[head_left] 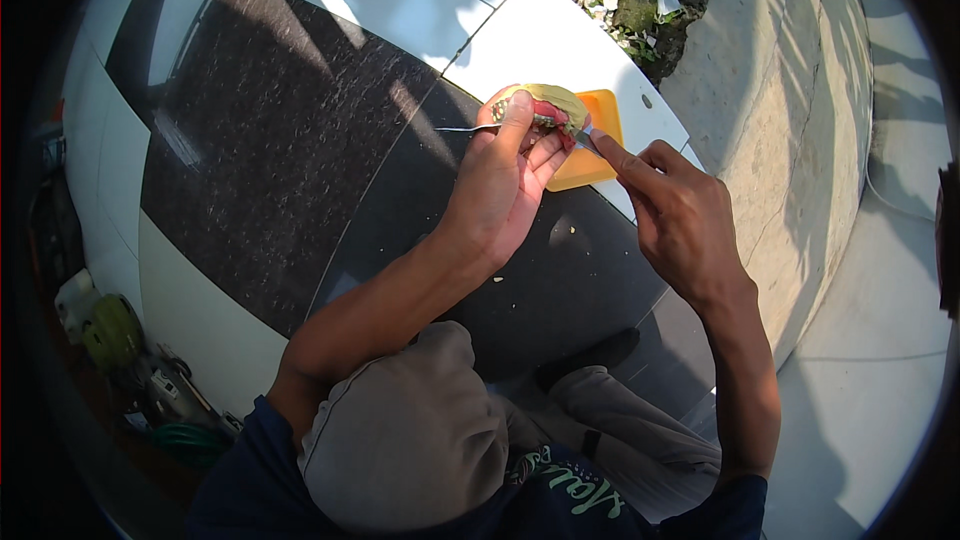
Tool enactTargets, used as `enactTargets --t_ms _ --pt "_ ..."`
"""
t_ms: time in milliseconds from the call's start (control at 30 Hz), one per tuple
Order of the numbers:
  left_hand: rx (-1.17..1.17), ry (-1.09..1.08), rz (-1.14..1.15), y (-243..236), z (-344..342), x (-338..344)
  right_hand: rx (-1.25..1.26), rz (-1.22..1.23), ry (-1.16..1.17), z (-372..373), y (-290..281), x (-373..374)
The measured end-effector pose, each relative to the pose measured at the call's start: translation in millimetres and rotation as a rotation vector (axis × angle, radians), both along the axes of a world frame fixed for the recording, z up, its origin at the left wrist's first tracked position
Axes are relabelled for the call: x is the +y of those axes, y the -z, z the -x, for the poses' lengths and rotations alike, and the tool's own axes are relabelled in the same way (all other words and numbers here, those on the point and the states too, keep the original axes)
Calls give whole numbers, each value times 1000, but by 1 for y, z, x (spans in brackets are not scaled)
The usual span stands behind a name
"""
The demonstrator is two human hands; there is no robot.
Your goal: Trimming and refining a yellow dental plaster model using a knife and spatula.
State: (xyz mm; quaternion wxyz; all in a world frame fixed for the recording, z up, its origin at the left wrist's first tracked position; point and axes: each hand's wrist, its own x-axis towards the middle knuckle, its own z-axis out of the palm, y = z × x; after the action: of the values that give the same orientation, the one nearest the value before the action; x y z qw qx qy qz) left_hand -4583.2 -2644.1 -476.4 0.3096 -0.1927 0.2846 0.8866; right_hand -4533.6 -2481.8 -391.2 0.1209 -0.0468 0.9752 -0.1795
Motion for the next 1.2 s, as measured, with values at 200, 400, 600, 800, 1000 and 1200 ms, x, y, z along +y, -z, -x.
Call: enactTargets --t_ms 200,400,600,800,1000,1200 --pt "11 29 6 1 -2 -1 -4 -185 -144 4 -9 6" --pt "26 59 4 5 -4 0 31 -300 -252 6 -15 9" --pt "-131 45 -192 11 -6 3 -94 -99 -105 1 -27 4" --pt "-134 -39 -225 -14 4 3 8 258 325 -39 -9 -13" --pt "-59 -78 -179 -8 8 -3 75 451 544 -55 9 -36" --pt "-35 -82 -192 -14 4 -2 176 389 400 -37 16 -43"
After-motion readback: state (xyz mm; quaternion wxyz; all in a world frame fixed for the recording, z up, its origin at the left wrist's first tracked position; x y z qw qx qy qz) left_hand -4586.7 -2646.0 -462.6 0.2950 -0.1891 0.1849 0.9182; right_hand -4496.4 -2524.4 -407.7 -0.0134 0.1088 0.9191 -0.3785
